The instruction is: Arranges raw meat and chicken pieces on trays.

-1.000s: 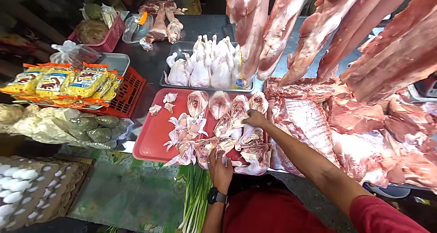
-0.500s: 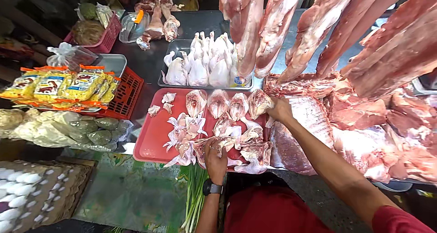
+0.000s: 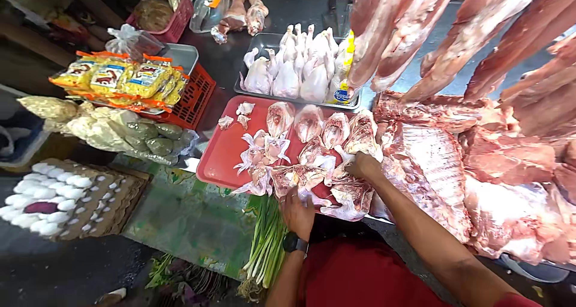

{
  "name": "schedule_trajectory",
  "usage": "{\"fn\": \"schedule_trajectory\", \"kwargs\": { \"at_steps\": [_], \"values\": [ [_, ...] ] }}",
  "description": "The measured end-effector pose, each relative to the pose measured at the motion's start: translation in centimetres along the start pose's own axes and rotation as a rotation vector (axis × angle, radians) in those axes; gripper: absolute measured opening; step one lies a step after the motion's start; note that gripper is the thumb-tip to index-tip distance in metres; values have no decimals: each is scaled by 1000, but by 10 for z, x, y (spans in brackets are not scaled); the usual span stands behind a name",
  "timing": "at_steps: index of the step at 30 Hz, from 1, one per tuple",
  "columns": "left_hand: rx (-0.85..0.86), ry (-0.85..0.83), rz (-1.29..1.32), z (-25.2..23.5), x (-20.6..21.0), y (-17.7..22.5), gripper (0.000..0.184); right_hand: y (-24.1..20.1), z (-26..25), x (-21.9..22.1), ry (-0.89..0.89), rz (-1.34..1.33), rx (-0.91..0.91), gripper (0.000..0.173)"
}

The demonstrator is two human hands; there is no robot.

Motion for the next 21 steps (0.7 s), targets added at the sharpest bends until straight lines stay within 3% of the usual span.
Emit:
{"fn": "schedule_trajectory", "kwargs": {
  "at_steps": [5,8,12,17,21],
  "values": [
    [-17,-147,-199,-20,24,22,65,3,-6,17,52,-167,106,85],
    [-14,-238,-255,-32,29,28,73,4,-1,25,105,-294,148,80],
    [-14,-278,-239,-32,16,35,63,13,5,6,169,-443,126,65],
    [23,-372,-243,-34,14,47,62,27,6,-56,268,-569,-158,59],
    [29,-469,-288,-45,34,55,74,27,19,-98,193,-675,-490,55]
  ]
}}
Point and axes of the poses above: each hand's wrist, its own z-axis away from the middle knuckle, its own x-axis out of the palm, y = z × x, the point moved 4 cm from there along -z, towards the middle knuckle, and after that the axes turned 14 degrees about y, right-handed, at the moved point
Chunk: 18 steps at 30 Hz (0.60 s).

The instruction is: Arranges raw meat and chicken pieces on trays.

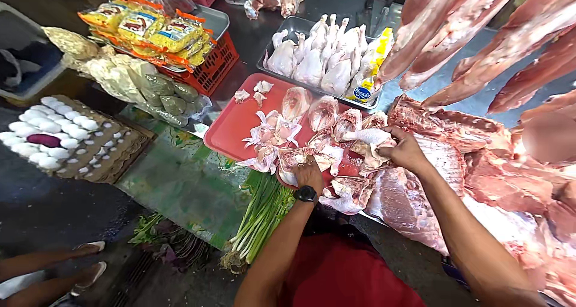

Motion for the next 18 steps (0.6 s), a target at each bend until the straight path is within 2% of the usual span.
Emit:
{"fn": "schedule_trajectory", "kwargs": {
  "at_steps": [5,9,12,16,18],
  "values": [
    [-56,-18,10,-15,12,2,89,-40,10,-10,-198,192,-380,50],
    [-122,86,135,-15,-23,-12,77,-57,12,13,-463,450,-572,40],
    [-206,197,254,-8,-58,-35,69,-69,15,48,-688,643,-717,30],
    [-364,389,478,10,-97,-79,74,-108,31,114,-923,822,-836,21],
    [-435,481,623,23,-102,-101,76,-122,38,150,-1026,871,-853,22]
  ]
}}
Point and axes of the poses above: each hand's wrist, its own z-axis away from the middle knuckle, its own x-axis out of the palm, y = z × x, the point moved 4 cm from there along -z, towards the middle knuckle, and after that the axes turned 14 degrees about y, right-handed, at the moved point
